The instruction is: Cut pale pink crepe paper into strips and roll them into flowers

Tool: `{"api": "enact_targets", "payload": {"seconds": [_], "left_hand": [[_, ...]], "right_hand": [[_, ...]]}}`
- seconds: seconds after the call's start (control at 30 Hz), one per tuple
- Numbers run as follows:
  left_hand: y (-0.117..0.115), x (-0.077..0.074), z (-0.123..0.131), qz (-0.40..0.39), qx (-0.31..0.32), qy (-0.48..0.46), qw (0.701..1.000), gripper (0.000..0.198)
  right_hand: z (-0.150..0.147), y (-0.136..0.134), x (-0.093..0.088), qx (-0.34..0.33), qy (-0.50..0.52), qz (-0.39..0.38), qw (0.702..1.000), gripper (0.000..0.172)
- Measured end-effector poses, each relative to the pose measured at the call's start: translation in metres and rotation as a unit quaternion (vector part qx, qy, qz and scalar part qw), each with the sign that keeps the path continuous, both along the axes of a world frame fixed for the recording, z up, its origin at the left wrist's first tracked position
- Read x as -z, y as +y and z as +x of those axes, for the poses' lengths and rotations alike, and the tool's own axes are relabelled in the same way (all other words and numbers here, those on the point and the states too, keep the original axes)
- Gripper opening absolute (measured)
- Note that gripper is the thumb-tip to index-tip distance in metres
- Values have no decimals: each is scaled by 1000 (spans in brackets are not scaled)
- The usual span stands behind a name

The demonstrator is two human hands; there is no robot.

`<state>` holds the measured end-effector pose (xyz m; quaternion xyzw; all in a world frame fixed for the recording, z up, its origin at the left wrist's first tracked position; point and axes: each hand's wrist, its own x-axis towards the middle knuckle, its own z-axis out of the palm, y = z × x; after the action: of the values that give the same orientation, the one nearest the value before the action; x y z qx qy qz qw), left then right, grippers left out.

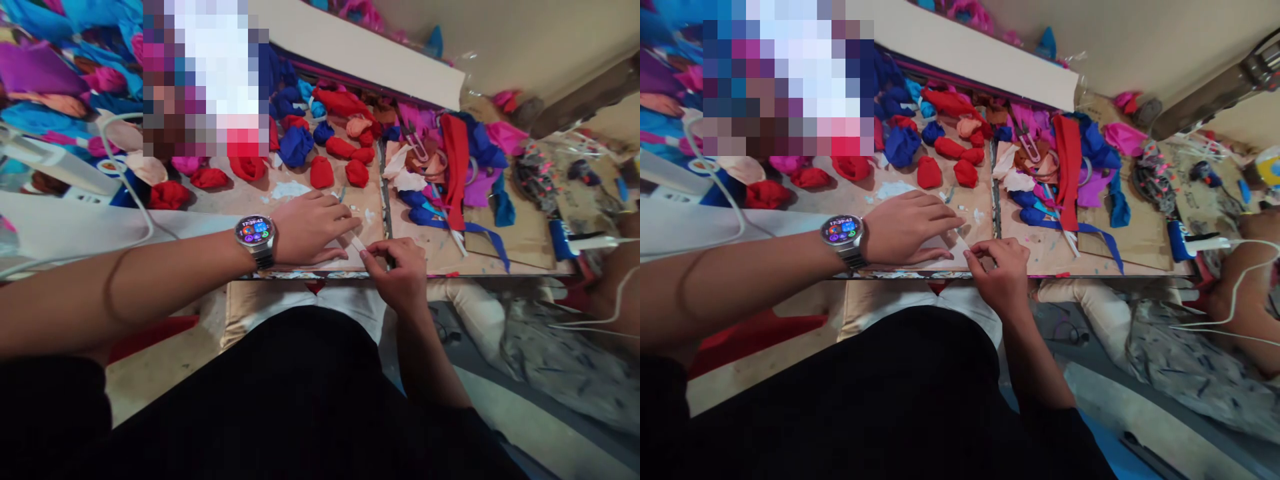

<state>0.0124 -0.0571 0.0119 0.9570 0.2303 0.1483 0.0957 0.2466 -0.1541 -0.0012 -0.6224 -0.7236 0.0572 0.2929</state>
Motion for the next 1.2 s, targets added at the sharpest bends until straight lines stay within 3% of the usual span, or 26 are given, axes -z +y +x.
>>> {"api": "enact_targets", "payload": {"seconds": [0.17,0.33,0.53,0.7,0.9,1.07,1.2], "left_hand": [[7,2,1,-77,-5,-76,994,43],[19,-14,-1,-174,-33,-121,977,32],[35,-42,-13,-156,-105,-174,967,25],[53,-51,-15,-146,-162,-227,949,25],[70,-45,-3,-169,-182,-225,942,23],[68,-34,0,-203,-189,-208,938,25],[59,-28,1,-181,-204,-189,943,23]], "right_hand": [[-3,3,-5,-25,96,-26,995,8],[-2,21,-23,-67,138,-27,988,10],[-2,72,-56,-180,81,23,980,30],[-8,123,-70,-258,47,47,964,27],[-5,152,-51,-298,59,80,949,33],[3,151,-23,-301,106,95,943,27],[7,147,-13,-297,76,77,949,24]]}}
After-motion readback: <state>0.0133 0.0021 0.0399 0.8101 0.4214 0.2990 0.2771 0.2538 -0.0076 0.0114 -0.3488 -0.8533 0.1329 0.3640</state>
